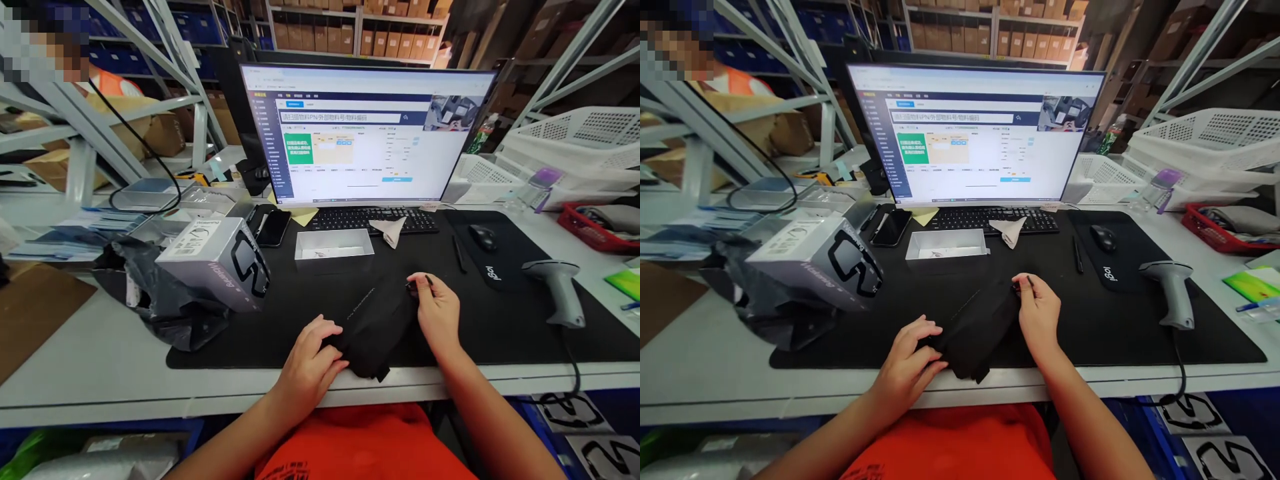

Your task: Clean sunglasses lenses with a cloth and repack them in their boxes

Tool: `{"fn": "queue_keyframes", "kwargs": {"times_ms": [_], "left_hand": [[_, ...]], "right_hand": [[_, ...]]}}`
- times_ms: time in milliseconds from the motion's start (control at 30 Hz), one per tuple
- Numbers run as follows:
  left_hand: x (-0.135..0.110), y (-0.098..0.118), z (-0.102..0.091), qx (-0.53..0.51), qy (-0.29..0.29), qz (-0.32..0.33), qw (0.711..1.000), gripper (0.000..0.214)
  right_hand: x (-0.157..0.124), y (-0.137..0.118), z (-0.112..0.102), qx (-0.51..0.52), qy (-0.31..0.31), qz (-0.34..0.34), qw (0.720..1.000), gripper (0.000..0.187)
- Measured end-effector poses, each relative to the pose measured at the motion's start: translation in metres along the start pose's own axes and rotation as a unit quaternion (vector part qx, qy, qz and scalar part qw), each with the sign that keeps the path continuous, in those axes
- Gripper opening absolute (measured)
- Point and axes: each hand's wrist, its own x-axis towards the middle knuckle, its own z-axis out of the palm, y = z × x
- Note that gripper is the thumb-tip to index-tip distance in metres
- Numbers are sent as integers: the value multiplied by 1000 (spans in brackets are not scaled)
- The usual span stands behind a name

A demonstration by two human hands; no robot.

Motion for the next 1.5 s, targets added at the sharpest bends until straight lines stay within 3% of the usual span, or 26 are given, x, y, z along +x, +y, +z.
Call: {"fn": "queue_keyframes", "kwargs": {"times_ms": [67, 167, 200, 300, 367, 433, 533, 700, 867, 1000, 1067, 1133, 1233, 1300, 1367, 1433, 1500], "left_hand": [[3, -3, -2, -50, -6, -28, 998, 21], [19, -7, -9, -161, -10, -121, 979, 41], [27, -7, -11, -191, -30, -149, 970, 57], [50, -8, -15, -229, -146, -173, 947, 106], [58, -6, -14, -231, -188, -158, 942, 114], [60, -4, -11, -215, -182, -141, 949, 113], [61, -2, -10, -153, -167, -119, 967, 111], [75, -2, -19, -80, -189, -38, 978, 110], [85, -9, -29, -43, -187, -7, 981, 112], [82, -11, -30, 22, -151, -25, 988, 109], [79, -8, -25, 79, -138, -14, 987, 107], [76, -3, -17, 124, -134, 13, 983, 107], [75, 5, -2, 156, -139, 51, 977, 107], [79, 4, 6, 145, -140, 76, 976, 106], [86, -6, 9, 95, -125, 79, 984, 101], [95, -29, 8, 40, -86, 29, 995, 90], [103, -60, 5, 51, -27, -68, 996, 63]], "right_hand": [[-3, -10, 2, -2, 32, -40, 999, 34], [-14, -31, 5, -26, 72, -163, 984, 24], [-19, -38, 5, -23, 73, -206, 975, 20], [-29, -54, 3, 20, 33, -329, 943, 20], [-29, -62, -2, 45, -16, -393, 918, 21], [-23, -68, -9, 37, -54, -421, 905, 20], [-3, -75, -16, -8, -54, -379, 924, 18], [29, -78, -4, 24, -87, -211, 973, 27], [36, -74, 9, 76, -164, -136, 974, 29], [40, -55, -9, 108, -175, -112, 972, 18], [37, -39, -23, 116, -208, -117, 964, 32], [26, -22, -33, 112, -297, -123, 940, 43], [-3, 0, -33, 101, -374, -75, 919, 85], [-19, 10, -30, 61, -321, -53, 944, 95], [-24, 17, -33, 27, -249, -47, 967, 87], [-17, 20, -46, 7, -202, -47, 978, 81], [-6, 23, -66, -10, -150, -37, 988, 81]]}}
